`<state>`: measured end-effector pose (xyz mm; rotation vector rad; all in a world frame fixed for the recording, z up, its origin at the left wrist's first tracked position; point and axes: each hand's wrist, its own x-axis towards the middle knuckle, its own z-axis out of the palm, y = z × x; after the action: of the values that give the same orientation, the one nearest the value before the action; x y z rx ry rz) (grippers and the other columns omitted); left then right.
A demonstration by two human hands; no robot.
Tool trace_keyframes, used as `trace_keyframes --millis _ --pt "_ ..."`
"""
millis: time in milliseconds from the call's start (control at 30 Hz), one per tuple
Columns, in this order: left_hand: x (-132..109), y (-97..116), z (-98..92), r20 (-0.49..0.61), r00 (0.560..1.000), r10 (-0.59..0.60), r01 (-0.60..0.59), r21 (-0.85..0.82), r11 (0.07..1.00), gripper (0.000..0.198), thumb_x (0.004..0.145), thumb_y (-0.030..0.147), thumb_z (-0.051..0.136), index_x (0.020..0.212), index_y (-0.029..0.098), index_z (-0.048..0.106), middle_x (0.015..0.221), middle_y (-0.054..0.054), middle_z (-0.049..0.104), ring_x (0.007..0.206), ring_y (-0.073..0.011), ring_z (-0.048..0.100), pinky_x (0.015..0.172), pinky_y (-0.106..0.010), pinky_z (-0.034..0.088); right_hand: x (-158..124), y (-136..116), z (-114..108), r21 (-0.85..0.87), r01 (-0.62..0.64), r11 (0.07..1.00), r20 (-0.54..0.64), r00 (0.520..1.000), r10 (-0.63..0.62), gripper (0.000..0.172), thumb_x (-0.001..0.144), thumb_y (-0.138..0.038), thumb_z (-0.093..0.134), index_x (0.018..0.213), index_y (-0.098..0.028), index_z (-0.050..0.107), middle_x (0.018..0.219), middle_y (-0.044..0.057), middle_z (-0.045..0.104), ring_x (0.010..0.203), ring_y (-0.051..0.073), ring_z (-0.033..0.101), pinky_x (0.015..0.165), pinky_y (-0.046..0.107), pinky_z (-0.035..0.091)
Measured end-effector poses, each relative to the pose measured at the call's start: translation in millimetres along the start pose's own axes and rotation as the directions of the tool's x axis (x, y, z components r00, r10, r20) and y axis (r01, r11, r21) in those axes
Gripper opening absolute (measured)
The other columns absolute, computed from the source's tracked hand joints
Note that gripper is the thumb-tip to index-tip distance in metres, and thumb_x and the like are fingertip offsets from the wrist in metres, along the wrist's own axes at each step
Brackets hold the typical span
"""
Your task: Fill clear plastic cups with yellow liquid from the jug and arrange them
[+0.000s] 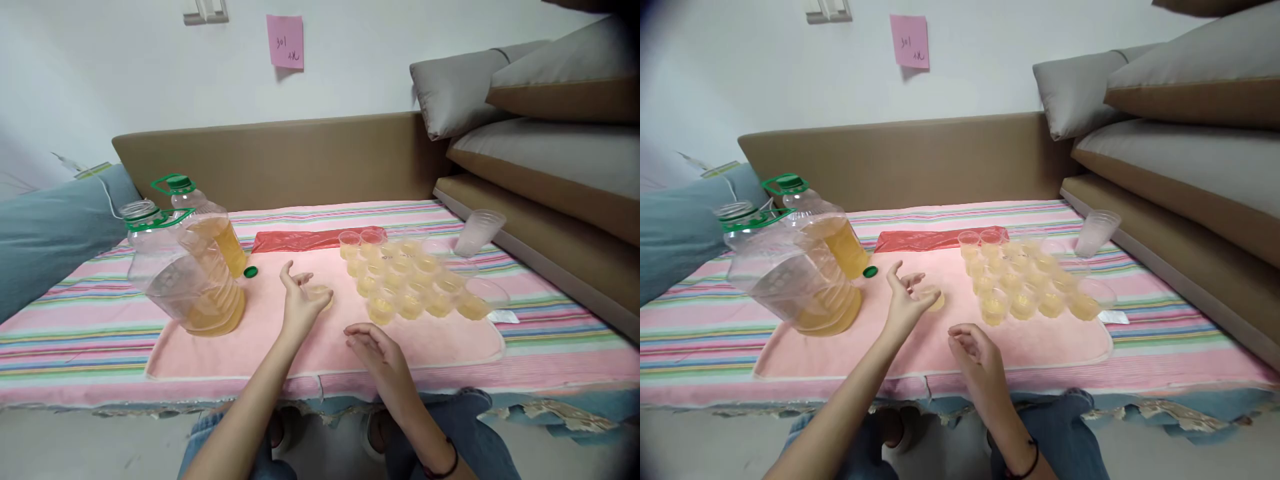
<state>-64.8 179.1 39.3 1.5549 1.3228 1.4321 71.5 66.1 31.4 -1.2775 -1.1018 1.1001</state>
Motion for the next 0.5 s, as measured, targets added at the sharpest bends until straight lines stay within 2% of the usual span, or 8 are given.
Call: trace_keyframes --millis 233,500 --pt "77.1 -5.7 22.5 0.004 1.000 0.020 -0.020 -0.048 0.999 0.087 0.058 0.017 0.073 0.130 0.024 0.024 0.099 -0.002 0.053 0.111 -0.0213 0.055 0.097 -0.040 0.041 2.7 2.6 20.2 -0.032 0.004 0.999 0.052 0.999 -0.002 0.020 0.082 -0.038 0.059 0.089 -0.020 0.067 0.083 0.005 0.069 0.080 0.021 0.065 0.074 0.031 0.050" --pt "129.7 -33.6 51.5 0.019 1.000 -0.019 0.020 -0.047 0.999 0.093 0.056 0.017 0.075 0.132 0.023 0.021 0.102 -0.004 0.056 0.112 -0.0249 0.057 0.095 -0.044 0.043 1.4 11.4 34.4 0.064 -0.052 0.997 -0.059 0.997 0.055 0.015 0.073 -0.034 0.065 0.080 -0.023 0.071 0.071 0.003 0.071 0.070 0.020 0.066 0.072 0.031 0.051"
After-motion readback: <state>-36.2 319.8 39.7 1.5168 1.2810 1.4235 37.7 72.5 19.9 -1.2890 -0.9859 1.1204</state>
